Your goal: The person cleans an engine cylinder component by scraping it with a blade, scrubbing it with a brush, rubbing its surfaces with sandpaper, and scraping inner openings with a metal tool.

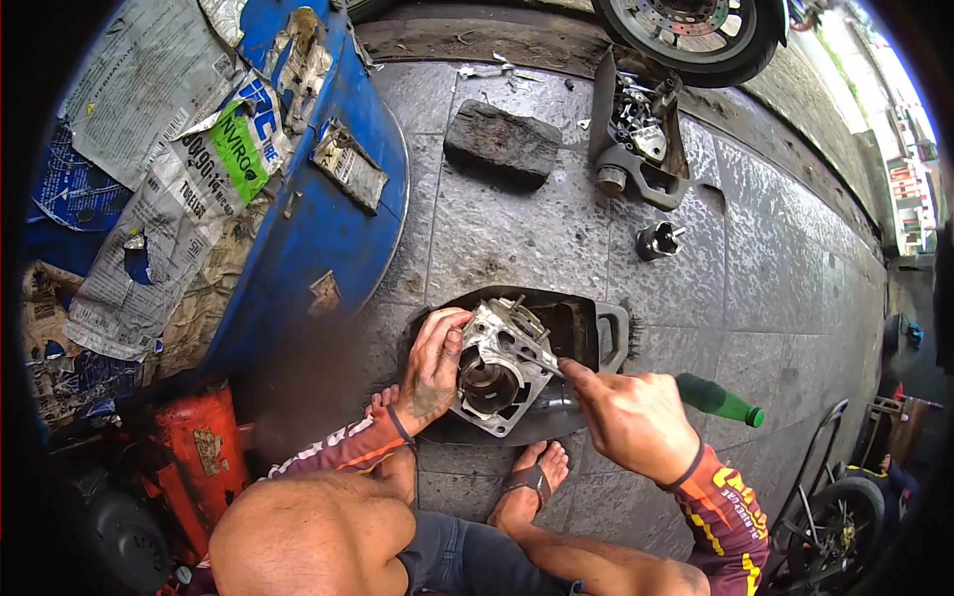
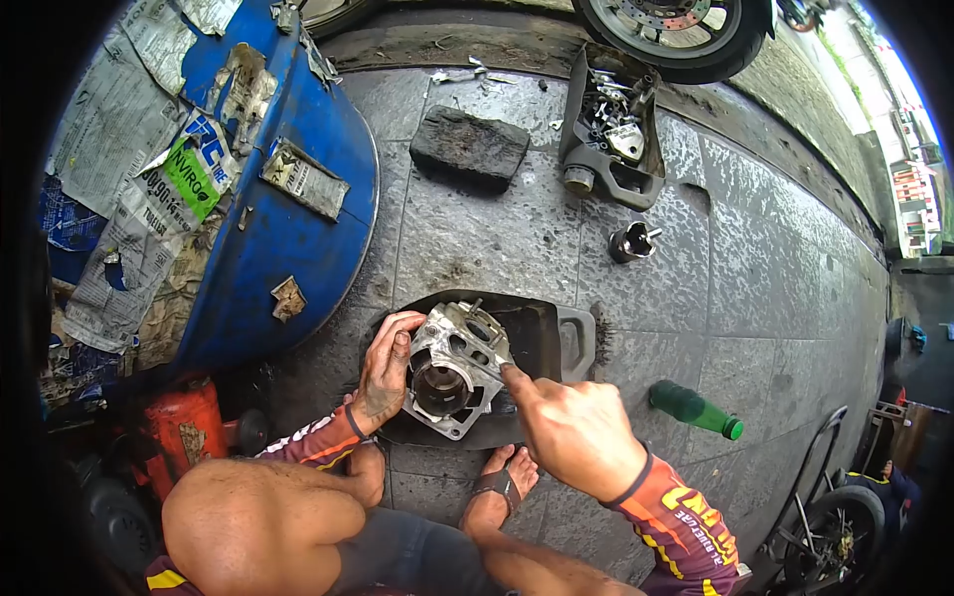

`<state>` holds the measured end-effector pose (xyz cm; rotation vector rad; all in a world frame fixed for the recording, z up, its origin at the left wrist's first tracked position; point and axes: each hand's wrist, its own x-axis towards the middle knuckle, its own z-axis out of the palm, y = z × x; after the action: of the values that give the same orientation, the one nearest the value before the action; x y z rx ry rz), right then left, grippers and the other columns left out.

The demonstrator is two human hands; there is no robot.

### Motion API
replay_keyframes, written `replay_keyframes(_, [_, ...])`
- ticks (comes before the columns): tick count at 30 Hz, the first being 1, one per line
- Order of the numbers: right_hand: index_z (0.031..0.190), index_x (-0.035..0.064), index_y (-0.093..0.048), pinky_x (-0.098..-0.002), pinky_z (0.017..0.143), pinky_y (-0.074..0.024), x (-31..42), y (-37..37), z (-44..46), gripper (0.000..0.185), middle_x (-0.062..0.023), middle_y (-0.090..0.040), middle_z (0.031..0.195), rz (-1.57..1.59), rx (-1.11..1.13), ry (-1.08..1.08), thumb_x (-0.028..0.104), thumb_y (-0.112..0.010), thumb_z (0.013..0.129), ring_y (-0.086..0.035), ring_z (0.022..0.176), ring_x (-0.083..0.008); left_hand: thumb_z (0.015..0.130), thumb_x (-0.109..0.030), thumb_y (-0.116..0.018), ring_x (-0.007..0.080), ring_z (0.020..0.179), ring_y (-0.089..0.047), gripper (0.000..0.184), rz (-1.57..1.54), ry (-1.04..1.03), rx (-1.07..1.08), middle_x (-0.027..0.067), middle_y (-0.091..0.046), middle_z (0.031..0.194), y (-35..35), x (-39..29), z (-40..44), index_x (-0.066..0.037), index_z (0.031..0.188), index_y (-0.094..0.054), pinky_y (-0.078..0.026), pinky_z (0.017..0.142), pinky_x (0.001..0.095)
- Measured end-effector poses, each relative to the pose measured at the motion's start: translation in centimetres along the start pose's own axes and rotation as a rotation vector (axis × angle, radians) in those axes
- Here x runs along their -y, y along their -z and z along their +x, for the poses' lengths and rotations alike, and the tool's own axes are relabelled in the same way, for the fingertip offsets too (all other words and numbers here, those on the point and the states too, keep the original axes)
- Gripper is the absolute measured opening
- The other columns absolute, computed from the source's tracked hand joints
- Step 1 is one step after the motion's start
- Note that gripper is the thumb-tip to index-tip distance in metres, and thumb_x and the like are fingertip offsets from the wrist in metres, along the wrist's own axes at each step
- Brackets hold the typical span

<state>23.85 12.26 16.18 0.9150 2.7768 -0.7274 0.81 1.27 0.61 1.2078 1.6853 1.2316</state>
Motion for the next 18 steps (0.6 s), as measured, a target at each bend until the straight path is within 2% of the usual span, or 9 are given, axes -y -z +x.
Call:
replay_keyframes(2, [0.126, -0.0003, -0.062, -0.0405, 0.052, -0.0534, 0.2, -1.1, 1.7, 0.044, -0.0119, -0.070, 0.077, -0.077, 0.053, 0.071, 0.011, -0.061, 0.084, -0.070, 0.062, -0.0293, 0.111, -0.036, -0.040, 0.0313, 0.116, -0.060, 0.047, -0.008, -0.006, -0.003, 0.0184, -0.060, 0.124, 0.1, 0.0, 0.0, 0.004, 0.123, -0.062, -0.046, 0.100, 0.0373])
replay_keyframes(3, [0.122, -0.0033, -0.063, -0.0405, 0.051, -0.0536, 0.5, -1.3, 2.5, 0.042, -0.0130, -0.070, 0.075, -0.122, 0.078, 0.040, 0.012, -0.061, 0.083, -0.070, 0.061, -0.0294, 0.110, -0.036, -0.041, 0.0312, 0.115, -0.060, 0.047, -0.007, -0.002, -0.006, 0.0184, -0.060, 0.124, 0.1, 0.0, 0.0, 0.004, 0.123, -0.062, -0.046, 0.100, 0.0373])
replay_keyframes(7, [0.118, -0.0029, -0.065, -0.0411, 0.051, -0.0541, 0.8, -0.1, 3.9, 0.039, -0.0139, -0.069, 0.068, -0.163, 0.104, 0.070, 0.012, -0.061, 0.082, -0.070, 0.059, -0.0304, 0.110, -0.036, -0.041, 0.0318, 0.115, -0.060, 0.047, -0.013, 0.010, -0.009, 0.0185, -0.060, 0.124, 0.1, -0.1, -0.1, 0.004, 0.122, -0.062, -0.045, 0.100, 0.0373])
replay_keyframes(11, [0.119, -0.0032, -0.065, -0.0409, 0.051, -0.0542, 0.9, 0.7, 4.0, 0.040, -0.0134, -0.070, 0.069, -0.199, 0.170, 0.066, 0.012, -0.062, 0.082, -0.070, 0.058, -0.0300, 0.110, -0.036, -0.041, 0.0324, 0.116, -0.060, 0.047, -0.012, -0.001, -0.004, 0.0188, -0.060, 0.124, 0.0, 0.2, -0.1, 0.004, 0.123, -0.061, -0.045, 0.100, 0.0379])
replay_keyframes(14, [0.122, -0.0033, -0.064, -0.0403, 0.052, -0.0544, 0.7, 0.0, 4.2, 0.043, -0.0123, -0.070, 0.070, -0.161, 0.155, 0.065, 0.013, -0.061, 0.083, -0.071, 0.060, -0.0298, 0.110, -0.035, -0.041, 0.0331, 0.117, -0.059, 0.046, -0.025, 0.005, 0.011, 0.0193, -0.060, 0.124, 0.1, 0.1, -0.1, 0.004, 0.122, -0.061, -0.045, 0.101, 0.0383])
replay_keyframes(16, [0.127, -0.0023, -0.062, -0.0401, 0.052, -0.0546, 1.1, -2.2, 4.6, 0.047, -0.0126, -0.070, 0.074, -0.165, 0.081, 0.142, 0.014, -0.063, 0.082, -0.071, 0.061, -0.0286, 0.110, -0.035, -0.041, 0.0332, 0.116, -0.059, 0.046, -0.028, 0.018, 0.008, 0.0195, -0.060, 0.124, 0.1, -0.1, 0.0, 0.004, 0.122, -0.061, -0.045, 0.101, 0.0384])
replay_keyframes(17, [0.130, 0.0039, -0.061, -0.0444, 0.060, -0.0543, 1.6, -2.1, 4.8, 0.044, -0.0127, -0.071, 0.083, -0.079, 0.084, 0.088, 0.007, -0.062, 0.086, -0.070, 0.069, -0.0312, 0.110, -0.035, -0.041, 0.0331, 0.115, -0.060, 0.046, -0.027, -0.009, -0.007, 0.0195, -0.060, 0.123, -0.1, 0.4, 0.0, 0.005, 0.123, -0.061, -0.045, 0.100, 0.0381])
replay_keyframes(18, [0.130, 0.0039, -0.061, -0.0444, 0.060, -0.0543, 1.3, -1.9, 5.0, 0.044, -0.0127, -0.071, 0.083, -0.080, 0.086, 0.089, 0.007, -0.062, 0.086, -0.070, 0.069, -0.0312, 0.110, -0.035, -0.041, 0.0331, 0.115, -0.060, 0.046, -0.028, -0.008, -0.009, 0.0195, -0.060, 0.123, -0.1, 0.3, 0.1, 0.005, 0.123, -0.061, -0.045, 0.100, 0.0381])
